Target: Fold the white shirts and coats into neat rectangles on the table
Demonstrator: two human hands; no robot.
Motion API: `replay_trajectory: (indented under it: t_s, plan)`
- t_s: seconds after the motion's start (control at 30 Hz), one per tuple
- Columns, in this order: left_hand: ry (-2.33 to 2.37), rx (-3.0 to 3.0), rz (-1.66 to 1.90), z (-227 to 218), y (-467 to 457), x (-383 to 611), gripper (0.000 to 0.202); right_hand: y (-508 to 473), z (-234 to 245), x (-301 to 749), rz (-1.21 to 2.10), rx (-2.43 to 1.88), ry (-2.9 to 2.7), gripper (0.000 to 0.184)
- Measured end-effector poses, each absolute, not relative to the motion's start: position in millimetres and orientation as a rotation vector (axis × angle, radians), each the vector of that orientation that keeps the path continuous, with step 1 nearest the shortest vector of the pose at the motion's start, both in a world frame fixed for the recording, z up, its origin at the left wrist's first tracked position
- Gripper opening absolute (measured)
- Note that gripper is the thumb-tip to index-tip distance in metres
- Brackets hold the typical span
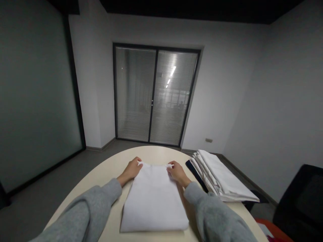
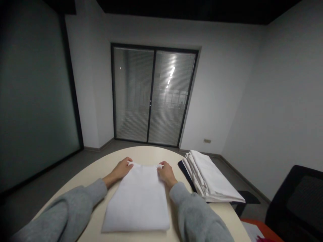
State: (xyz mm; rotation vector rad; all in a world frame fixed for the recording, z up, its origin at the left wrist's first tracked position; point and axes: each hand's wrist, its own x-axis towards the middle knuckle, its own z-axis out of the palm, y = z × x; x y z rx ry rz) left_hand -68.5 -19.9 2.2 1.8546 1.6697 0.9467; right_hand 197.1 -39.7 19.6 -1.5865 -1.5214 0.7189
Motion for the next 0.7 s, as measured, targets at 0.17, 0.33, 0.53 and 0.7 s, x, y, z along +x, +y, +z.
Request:
replay_trajectory:
  t_s: [0.17, 0.33, 0.53, 0.7]
  plan:
    - [1.783, 2.085, 0.849, -28.0, -13.8, -69.7, 0.024, -25.7, -17.7, 205.1, 0.517, -1.702, -1.689, 0.022]
    - [1.862, 2.183, 0.743, -31.2, -10.1, -71.9, 0.027, -19.4, -24.1, 202.5, 0.357, -1.784, -1.817, 0.031]
    - [1.865, 2.236, 0.741, -35.9, -12.7, -68.9, 0.028, -35.5, -24.5, 182.6, 0.104, -1.853, -1.949, 0.035]
    - [1.899, 2.218, 0.84, -24.5, -19.6, -76.7, 0.03, -60.8, -1.1, 182.4, -0.174, -1.74, -2.127, 0.037]
